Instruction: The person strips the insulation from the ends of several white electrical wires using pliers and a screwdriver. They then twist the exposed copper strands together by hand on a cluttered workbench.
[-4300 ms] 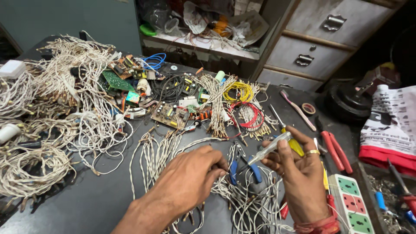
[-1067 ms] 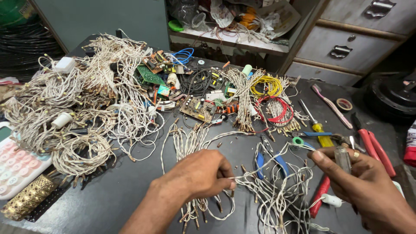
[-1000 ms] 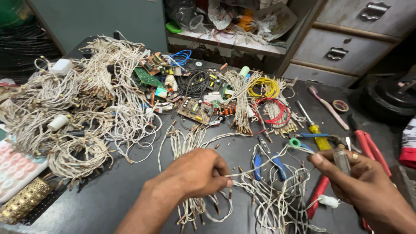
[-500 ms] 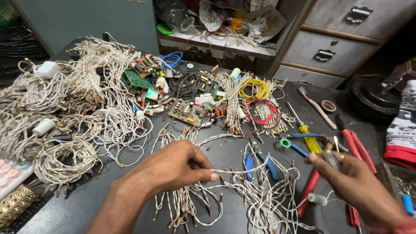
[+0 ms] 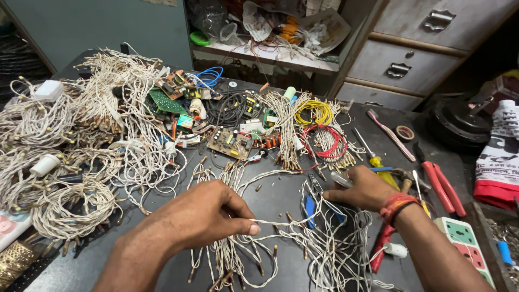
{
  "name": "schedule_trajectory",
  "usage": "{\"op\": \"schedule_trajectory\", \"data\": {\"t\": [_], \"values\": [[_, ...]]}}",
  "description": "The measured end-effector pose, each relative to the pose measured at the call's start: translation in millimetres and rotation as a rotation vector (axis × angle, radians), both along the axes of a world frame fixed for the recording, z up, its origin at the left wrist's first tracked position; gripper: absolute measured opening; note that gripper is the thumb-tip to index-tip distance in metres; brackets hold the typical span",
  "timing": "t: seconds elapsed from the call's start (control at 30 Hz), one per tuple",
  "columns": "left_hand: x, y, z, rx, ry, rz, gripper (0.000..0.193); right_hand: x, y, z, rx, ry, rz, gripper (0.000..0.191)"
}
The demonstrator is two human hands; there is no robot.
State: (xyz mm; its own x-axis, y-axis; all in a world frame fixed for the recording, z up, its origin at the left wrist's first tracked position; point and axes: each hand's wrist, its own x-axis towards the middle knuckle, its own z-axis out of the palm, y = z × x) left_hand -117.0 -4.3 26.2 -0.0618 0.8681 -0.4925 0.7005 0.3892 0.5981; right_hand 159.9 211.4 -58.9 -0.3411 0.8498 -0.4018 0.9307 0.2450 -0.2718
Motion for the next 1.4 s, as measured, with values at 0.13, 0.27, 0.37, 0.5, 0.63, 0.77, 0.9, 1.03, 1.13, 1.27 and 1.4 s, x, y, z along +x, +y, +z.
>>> {"op": "schedule_trajectory", "data": {"t": [0.13,0.27,0.37,0.5,0.63,0.77,0.9,1.03,1.13,1.27,1.4], "values": [[-1.5,-0.7,3.1,0.014,-0.001,-0.008,0.031,-0.6,3.4,0.3,0.002,-0.019,0.022,0.057],[-1.3,-0.9,1.9,0.038,-0.010,-0.009,0.031,2.6,-6.2,11.9,-0.152,0.055,-0.098,0.059],[-0.5,0.9,-0.4,0.024,-0.026,-0.007,0.032,23.7,-12.8,29.4,-0.207,0.252,-0.290,0.055],[-1.3,1.2,-0.5,0.027,-0.028,-0.003,0.033,74.7,-1.0,49.4,-0.191,0.493,-0.499,0.047],[1.3,1.6,2.2,0.051,-0.022,-0.022,0.034,120.4,24.8,40.4,-0.009,0.533,-0.797,0.033],[3.3,0.7,3.0,0.053,-0.024,-0.012,0.038,138.5,38.8,21.9,0.164,0.389,-0.735,0.029],[7.6,3.5,0.7,0.119,-0.048,-0.037,0.039,123.1,13.3,31.6,0.400,0.490,-0.599,0.025],[8.0,5.5,-2.0,0.151,-0.099,0.005,0.039,77.2,-63.5,59.1,0.550,0.649,-0.392,0.028],[11.4,9.1,-8.2,0.206,-0.137,-0.008,0.040,28.3,-131.7,53.9,0.367,0.507,-0.398,0.024],[15.8,12.9,-21.5,0.255,-0.291,-0.006,0.038,-23.6,-180.6,26.3,0.428,0.887,0.149,0.025],[19.8,15.9,-30.6,0.237,-0.342,-0.035,0.034,-35.3,-187.0,23.4,0.498,0.842,0.247,0.047]]}}
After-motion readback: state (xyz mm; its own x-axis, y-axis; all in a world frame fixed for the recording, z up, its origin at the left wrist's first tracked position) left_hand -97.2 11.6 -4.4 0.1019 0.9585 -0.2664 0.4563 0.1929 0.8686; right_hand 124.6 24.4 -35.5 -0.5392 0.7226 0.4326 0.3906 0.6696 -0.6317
